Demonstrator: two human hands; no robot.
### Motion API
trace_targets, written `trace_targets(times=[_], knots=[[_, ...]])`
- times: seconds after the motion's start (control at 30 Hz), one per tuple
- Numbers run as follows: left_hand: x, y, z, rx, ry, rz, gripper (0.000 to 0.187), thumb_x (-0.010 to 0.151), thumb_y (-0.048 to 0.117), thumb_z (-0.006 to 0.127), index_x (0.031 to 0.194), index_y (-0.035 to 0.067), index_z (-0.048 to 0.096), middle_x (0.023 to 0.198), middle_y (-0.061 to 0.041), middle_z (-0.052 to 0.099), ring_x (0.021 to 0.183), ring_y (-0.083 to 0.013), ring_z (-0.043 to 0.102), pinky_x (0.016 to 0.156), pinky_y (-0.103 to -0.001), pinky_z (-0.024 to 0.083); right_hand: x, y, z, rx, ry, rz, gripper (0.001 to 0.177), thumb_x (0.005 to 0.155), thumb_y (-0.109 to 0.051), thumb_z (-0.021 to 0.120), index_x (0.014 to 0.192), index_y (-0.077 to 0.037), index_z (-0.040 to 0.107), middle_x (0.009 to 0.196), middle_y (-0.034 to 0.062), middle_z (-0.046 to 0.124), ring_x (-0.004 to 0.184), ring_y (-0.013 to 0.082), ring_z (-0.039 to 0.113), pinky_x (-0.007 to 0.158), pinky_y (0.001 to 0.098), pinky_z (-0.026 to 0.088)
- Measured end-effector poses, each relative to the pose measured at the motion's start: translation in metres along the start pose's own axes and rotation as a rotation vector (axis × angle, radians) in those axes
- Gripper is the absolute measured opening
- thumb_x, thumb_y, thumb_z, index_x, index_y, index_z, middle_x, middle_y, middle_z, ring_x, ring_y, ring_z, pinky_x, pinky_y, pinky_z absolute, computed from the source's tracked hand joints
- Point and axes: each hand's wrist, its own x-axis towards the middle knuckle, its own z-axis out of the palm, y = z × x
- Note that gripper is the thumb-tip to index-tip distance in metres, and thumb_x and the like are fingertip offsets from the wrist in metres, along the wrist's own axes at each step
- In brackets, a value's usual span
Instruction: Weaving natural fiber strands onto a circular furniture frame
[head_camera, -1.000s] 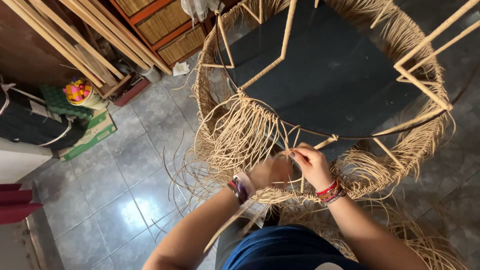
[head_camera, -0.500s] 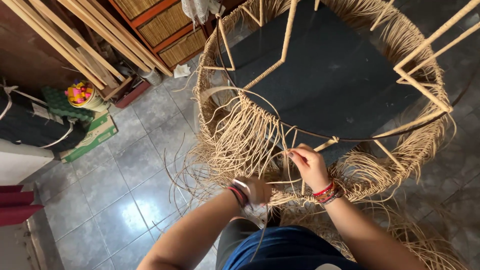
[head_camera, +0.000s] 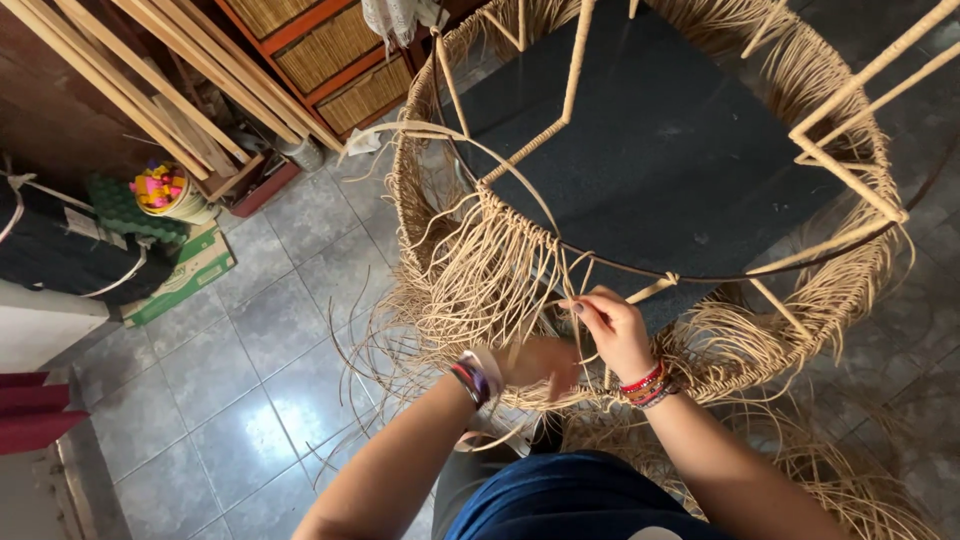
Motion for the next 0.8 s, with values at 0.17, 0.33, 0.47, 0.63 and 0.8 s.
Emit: trace_targets(times=[0.17,0.33,0.47,0.63,0.8], knots=[[0.040,-0.029,-0.008,-0.584,-0.084,-0.106,0.037,0.105,0.002,0.043,0.078,0.001,0.068,0.067,-0.004,0.070,0.071,-0.0143,0.074,0.084,-0.013,0.051,0.000,0.002,0.001,0.009,0.004,0.009,0.009,0.095,-0.009,0.072,0.095,-0.004,0.079,0.079,0.0127,0.072,0.076,0.0256,0.072,0.070,0.0370,0.056],[-0.021,-0.079,-0.010,0.305,-0.170,0.427,0.034,0.108,0.020,0.047,0.081,0.013,0.067,0.083,-0.003,0.071,0.089,-0.0231,0.071,0.087,-0.032,0.052,0.003,-0.003,0.002,0.018,0.009,0.015,0.010,0.096,-0.011,0.071,0.095,-0.004,0.079,0.080,0.0118,0.072,0.076,0.0240,0.072,0.070,0.0352,0.056],[0.011,-0.026,-0.021,0.639,-0.103,0.349,0.041,0.108,0.022,0.046,0.071,0.011,0.057,0.072,0.003,0.063,0.075,-0.0125,0.065,0.076,-0.021,0.051,0.002,0.019,0.004,-0.009,0.010,0.034,0.010,0.096,-0.007,0.070,0.098,-0.003,0.079,0.080,0.0138,0.073,0.077,0.0301,0.072,0.071,0.0404,0.056],[-0.019,-0.017,-0.010,0.793,-0.187,0.200,0.041,0.102,0.013,0.045,0.066,0.003,0.060,0.065,-0.006,0.064,0.070,-0.0171,0.067,0.071,-0.026,0.053,0.000,0.003,0.009,0.018,0.019,0.063,0.009,0.095,-0.008,0.071,0.095,-0.004,0.079,0.078,0.0122,0.072,0.076,0.0240,0.071,0.071,0.0367,0.056],[0.019,-0.033,-0.017,-0.417,0.232,0.025,0.028,0.105,0.015,0.042,0.112,-0.002,0.064,0.089,-0.022,0.072,0.091,-0.0284,0.074,0.082,-0.045,0.061,0.001,0.009,0.008,-0.006,0.003,0.065,0.011,0.097,-0.009,0.069,0.098,-0.005,0.079,0.078,0.0120,0.071,0.074,0.0233,0.070,0.070,0.0377,0.056]])
